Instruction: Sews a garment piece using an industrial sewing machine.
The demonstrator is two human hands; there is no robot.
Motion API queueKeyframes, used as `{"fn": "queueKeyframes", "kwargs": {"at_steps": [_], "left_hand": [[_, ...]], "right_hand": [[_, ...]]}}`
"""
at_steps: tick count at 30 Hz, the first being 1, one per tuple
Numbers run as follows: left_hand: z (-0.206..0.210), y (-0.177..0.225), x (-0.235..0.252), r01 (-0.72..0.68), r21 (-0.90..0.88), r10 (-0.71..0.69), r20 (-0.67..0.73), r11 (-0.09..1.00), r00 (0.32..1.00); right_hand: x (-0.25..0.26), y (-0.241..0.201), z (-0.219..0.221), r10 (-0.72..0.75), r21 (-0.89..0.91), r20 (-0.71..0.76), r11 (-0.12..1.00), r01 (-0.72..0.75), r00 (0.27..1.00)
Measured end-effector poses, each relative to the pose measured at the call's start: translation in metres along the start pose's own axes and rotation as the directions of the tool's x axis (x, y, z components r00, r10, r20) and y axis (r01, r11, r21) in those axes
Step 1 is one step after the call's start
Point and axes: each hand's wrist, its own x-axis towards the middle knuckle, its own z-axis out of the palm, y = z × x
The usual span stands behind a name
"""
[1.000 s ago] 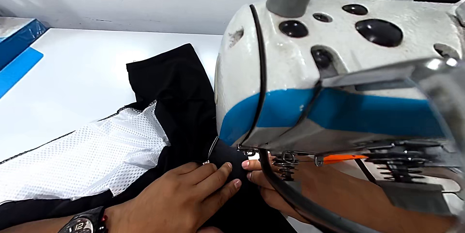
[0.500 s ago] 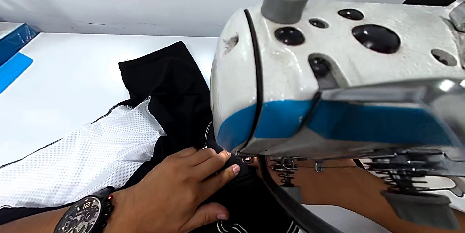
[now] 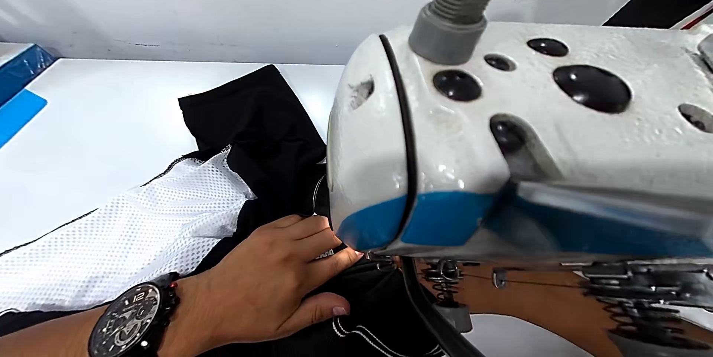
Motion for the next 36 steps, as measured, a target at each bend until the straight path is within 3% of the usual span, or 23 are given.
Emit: {"fn": "queueKeyframes", "kwargs": {"at_steps": [5, 12, 15, 18, 22, 25, 27, 29, 30, 31, 32, 36], "left_hand": [[-0.001, -0.002, 0.001, 0.011, -0.024, -0.011, 0.001, 1.000, 1.000], [0.001, -0.001, 0.000, 0.021, -0.007, -0.021, 0.012, 1.000, 1.000], [0.001, 0.000, -0.001, 0.018, -0.006, -0.018, 0.028, 1.000, 0.999], [0.001, 0.000, -0.001, 0.012, -0.001, -0.012, 0.027, 1.000, 1.000], [0.000, 0.000, 0.000, 0.005, 0.020, -0.005, 0.027, 1.000, 1.000], [-0.002, 0.006, 0.001, -0.023, 0.089, 0.022, 0.016, 0.996, 1.000], [-0.006, 0.018, 0.001, -0.023, 0.193, 0.020, 0.016, 0.981, 1.000], [-0.007, 0.030, 0.001, 0.006, 0.268, -0.017, 0.038, 0.963, 0.999], [-0.008, 0.034, 0.001, 0.031, 0.284, -0.048, 0.051, 0.958, 0.998], [-0.007, 0.036, 0.001, 0.061, 0.276, -0.079, 0.056, 0.959, 0.995], [-0.007, 0.035, 0.001, 0.086, 0.253, -0.104, 0.061, 0.964, 0.993], [-0.010, 0.017, 0.002, 0.122, 0.105, -0.136, 0.136, 0.987, 0.981]], "right_hand": [[0.002, -0.004, -0.009, 0.030, -0.008, 0.014, 1.000, -0.029, 0.999], [0.032, -0.036, -0.070, 0.302, -0.017, 0.098, 0.953, -0.302, 0.948], [0.033, -0.035, -0.066, 0.283, -0.040, 0.080, 0.959, -0.280, 0.956], [0.027, -0.030, -0.055, 0.164, -0.095, -0.014, 0.982, -0.164, 0.986], [0.033, -0.035, -0.064, 0.295, -0.144, 0.101, 0.949, -0.279, 0.950], [0.035, -0.035, -0.067, 0.295, -0.148, 0.108, 0.949, -0.278, 0.949], [0.046, -0.047, -0.091, 0.391, -0.121, 0.208, 0.920, -0.373, 0.897], [0.066, -0.059, -0.128, 0.496, -0.097, 0.428, 0.856, -0.508, 0.755], [0.061, -0.054, -0.120, 0.469, -0.056, 0.391, 0.871, -0.488, 0.792], [0.047, -0.041, -0.096, 0.392, -0.004, 0.263, 0.914, -0.405, 0.882], [0.039, -0.033, -0.080, 0.337, 0.034, 0.171, 0.937, -0.348, 0.926], [0.027, -0.040, -0.064, 0.304, 0.079, 0.163, 0.944, -0.320, 0.938]]}}
